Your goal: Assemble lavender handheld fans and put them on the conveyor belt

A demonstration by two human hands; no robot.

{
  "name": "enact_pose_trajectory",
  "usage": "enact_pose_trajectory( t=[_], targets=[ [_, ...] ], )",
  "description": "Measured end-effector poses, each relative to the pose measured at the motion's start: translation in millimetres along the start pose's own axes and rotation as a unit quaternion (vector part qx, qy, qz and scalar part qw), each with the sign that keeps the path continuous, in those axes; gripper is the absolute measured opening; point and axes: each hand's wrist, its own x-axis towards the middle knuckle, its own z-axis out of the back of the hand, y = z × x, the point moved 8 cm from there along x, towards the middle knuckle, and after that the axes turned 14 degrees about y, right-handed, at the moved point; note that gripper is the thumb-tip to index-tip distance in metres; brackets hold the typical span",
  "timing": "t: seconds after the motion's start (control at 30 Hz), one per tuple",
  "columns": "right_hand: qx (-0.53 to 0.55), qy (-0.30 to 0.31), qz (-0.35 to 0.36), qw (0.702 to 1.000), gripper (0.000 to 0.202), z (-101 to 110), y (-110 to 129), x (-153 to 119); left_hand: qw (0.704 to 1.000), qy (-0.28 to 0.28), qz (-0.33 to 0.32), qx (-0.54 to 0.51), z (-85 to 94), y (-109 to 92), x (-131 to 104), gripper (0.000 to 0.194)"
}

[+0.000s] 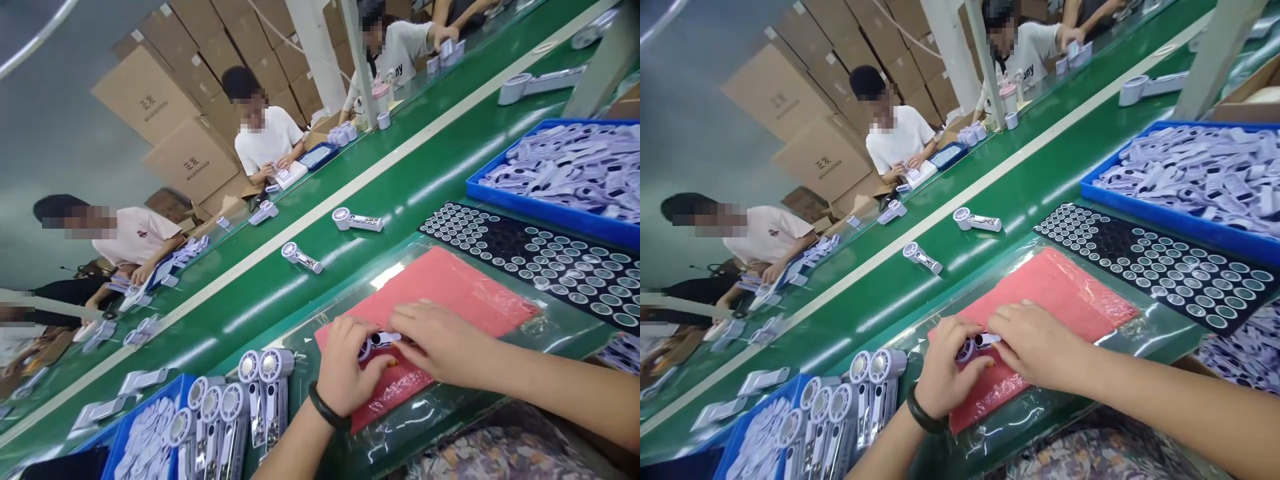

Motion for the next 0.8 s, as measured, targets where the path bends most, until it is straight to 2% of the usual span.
enact_pose_trajectory(
  t=[0.1, 0.2, 0.3, 0.37, 0.43, 0.53, 0.6, 0.73, 0.8],
  targets=[
    [0.035, 0.021, -0.008, 0.999, 0.016, -3.6, -5.4, 1.5, 1.0, -0.015, -0.001, -0.01, -1.5, -0.5, 1.0, 0.013],
    [0.13, 0.026, -0.042, 0.99, 0.022, -4.4, -20.9, 0.4, 1.0, -0.025, 0.009, -0.015, -1.4, 1.7, 4.2, 0.011],
    [0.262, 0.017, -0.053, 0.963, 0.022, -10.3, -34.1, -0.4, 0.999, -0.024, 0.019, -0.011, -1.4, 2.4, 5.3, 0.013],
    [0.304, 0.035, -0.058, 0.95, 0.02, -17.8, -37.0, -2.6, 1.0, -0.027, 0.007, 0.003, -2.3, -3.4, 1.7, 0.012],
    [0.293, 0.071, -0.073, 0.951, 0.022, -25.5, -35.9, -8.0, 0.999, -0.032, -0.003, 0.027, -6.6, -12.0, -5.6, 0.012],
    [0.244, 0.098, -0.065, 0.963, 0.038, -30.0, -26.3, -17.7, 0.996, -0.035, 0.036, 0.079, -19.4, -19.5, -18.2, 0.026],
    [0.212, 0.089, -0.04, 0.972, 0.038, -29.2, -18.0, -20.9, 0.99, -0.045, 0.068, 0.113, -26.8, -22.6, -24.5, 0.032],
    [0.172, 0.064, -0.013, 0.983, 0.033, -30.4, -11.8, -19.5, 0.985, -0.066, 0.091, 0.128, -31.0, -26.6, -26.2, 0.025],
    [0.173, 0.064, -0.002, 0.983, 0.031, -33.4, -11.6, -18.2, 0.986, -0.055, 0.091, 0.125, -30.7, -28.0, -22.8, 0.024]
  ],
)
